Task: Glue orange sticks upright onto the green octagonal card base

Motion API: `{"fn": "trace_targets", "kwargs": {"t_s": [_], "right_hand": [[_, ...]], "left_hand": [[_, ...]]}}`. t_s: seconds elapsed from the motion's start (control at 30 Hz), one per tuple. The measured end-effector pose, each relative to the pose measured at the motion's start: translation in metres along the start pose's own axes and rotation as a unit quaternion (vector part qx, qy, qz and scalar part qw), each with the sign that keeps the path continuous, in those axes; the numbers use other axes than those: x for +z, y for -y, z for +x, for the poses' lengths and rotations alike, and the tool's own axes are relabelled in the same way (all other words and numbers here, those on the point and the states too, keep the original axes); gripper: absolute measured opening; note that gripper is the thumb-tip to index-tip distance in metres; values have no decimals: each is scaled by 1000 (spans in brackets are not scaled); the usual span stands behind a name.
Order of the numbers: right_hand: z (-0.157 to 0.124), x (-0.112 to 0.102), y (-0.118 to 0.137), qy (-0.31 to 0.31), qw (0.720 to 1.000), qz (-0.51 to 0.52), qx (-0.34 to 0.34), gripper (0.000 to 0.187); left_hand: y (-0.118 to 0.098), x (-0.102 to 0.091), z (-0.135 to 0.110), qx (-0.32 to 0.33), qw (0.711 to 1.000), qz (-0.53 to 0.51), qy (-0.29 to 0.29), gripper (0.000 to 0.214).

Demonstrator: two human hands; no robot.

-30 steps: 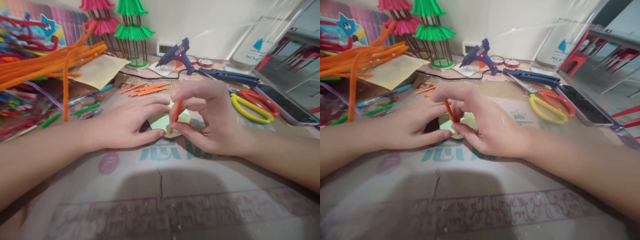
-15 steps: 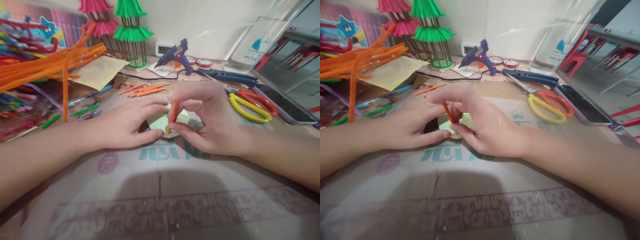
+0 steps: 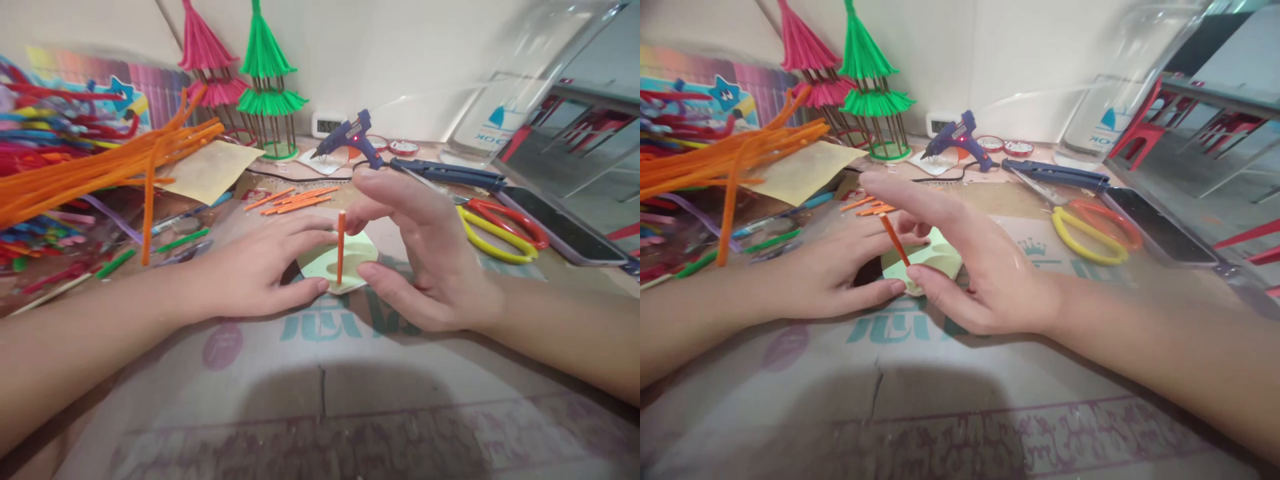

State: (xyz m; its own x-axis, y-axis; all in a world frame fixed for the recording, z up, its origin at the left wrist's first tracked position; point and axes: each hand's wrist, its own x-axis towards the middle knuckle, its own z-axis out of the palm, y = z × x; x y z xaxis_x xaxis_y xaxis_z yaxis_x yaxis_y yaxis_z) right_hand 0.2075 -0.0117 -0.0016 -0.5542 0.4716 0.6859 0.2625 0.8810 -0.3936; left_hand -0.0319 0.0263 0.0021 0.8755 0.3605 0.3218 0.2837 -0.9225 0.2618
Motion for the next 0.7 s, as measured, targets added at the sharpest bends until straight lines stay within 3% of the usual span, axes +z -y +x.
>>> {"fn": "trace_targets", "kwargs": {"t_s": [0.1, 0.27, 0.43, 0.5, 0.7], "right_hand": [[2, -5, 1, 30, 998, -58, 17, 77], [6, -3, 4, 40, 997, -42, -41, 66], [7, -1, -1, -36, 999, 6, 32, 35], [8, -6, -4, -34, 997, 9, 61, 23], [11, -21, -9, 54, 993, -44, 100, 15]], "left_hand": [[-1, 0, -1, -12, 1000, 5, 7, 51], [-2, -2, -1, -18, 1000, 3, 7, 54], [-6, -4, -2, -44, 996, 6, -77, 37], [-8, -5, -2, -63, 994, 11, -90, 32], [-9, -4, 1, -77, 997, -9, -20, 47]]}}
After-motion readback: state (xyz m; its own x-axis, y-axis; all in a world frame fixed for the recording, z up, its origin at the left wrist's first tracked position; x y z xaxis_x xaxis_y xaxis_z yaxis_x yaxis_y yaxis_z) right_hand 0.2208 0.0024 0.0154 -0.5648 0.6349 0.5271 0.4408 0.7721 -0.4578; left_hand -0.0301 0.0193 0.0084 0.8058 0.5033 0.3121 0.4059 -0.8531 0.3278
